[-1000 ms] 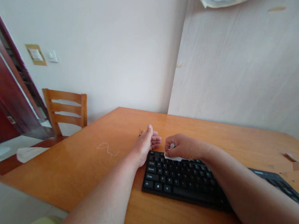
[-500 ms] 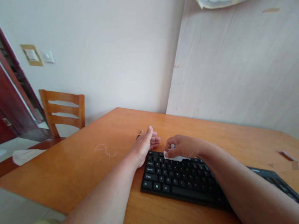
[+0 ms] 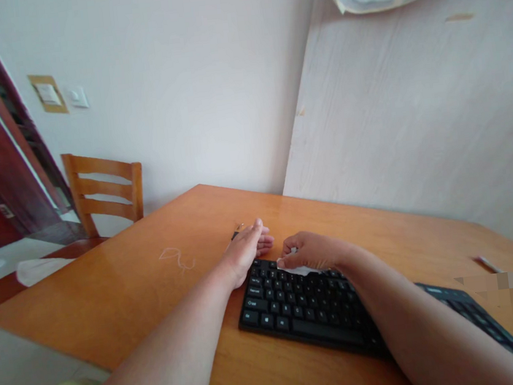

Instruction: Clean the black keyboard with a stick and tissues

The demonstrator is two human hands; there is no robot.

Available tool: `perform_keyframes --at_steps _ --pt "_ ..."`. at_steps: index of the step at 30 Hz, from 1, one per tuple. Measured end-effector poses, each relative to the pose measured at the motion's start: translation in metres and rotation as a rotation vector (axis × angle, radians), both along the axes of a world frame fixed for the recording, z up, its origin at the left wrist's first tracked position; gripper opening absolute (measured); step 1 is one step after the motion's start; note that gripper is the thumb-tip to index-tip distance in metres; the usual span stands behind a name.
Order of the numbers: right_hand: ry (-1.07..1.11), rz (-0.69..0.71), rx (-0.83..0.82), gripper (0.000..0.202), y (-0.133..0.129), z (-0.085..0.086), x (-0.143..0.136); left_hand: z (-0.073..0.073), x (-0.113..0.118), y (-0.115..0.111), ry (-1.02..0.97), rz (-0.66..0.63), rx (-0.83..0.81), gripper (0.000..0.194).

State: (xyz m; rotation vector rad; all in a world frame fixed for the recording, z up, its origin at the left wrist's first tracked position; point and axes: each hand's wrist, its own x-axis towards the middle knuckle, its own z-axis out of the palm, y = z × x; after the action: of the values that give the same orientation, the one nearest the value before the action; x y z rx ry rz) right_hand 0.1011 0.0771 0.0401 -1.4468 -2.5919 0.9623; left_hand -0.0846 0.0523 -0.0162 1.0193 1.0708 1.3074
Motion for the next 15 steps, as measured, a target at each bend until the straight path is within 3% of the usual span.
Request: perform_keyframes --at_steps 6,15 --pt "-0.01 0.029 -0.064 0.025 0.0034 0.0024 0.0057 -0.0087 -0.0011 0.0044 0.076 -0.056 0.052 0.037" --pt "-0.001 0.051 -0.014 0.025 0.0003 0.0032 0.0022 -0.0087 -0.0017 0.0028 0.122 -0.076 0.074 0.035"
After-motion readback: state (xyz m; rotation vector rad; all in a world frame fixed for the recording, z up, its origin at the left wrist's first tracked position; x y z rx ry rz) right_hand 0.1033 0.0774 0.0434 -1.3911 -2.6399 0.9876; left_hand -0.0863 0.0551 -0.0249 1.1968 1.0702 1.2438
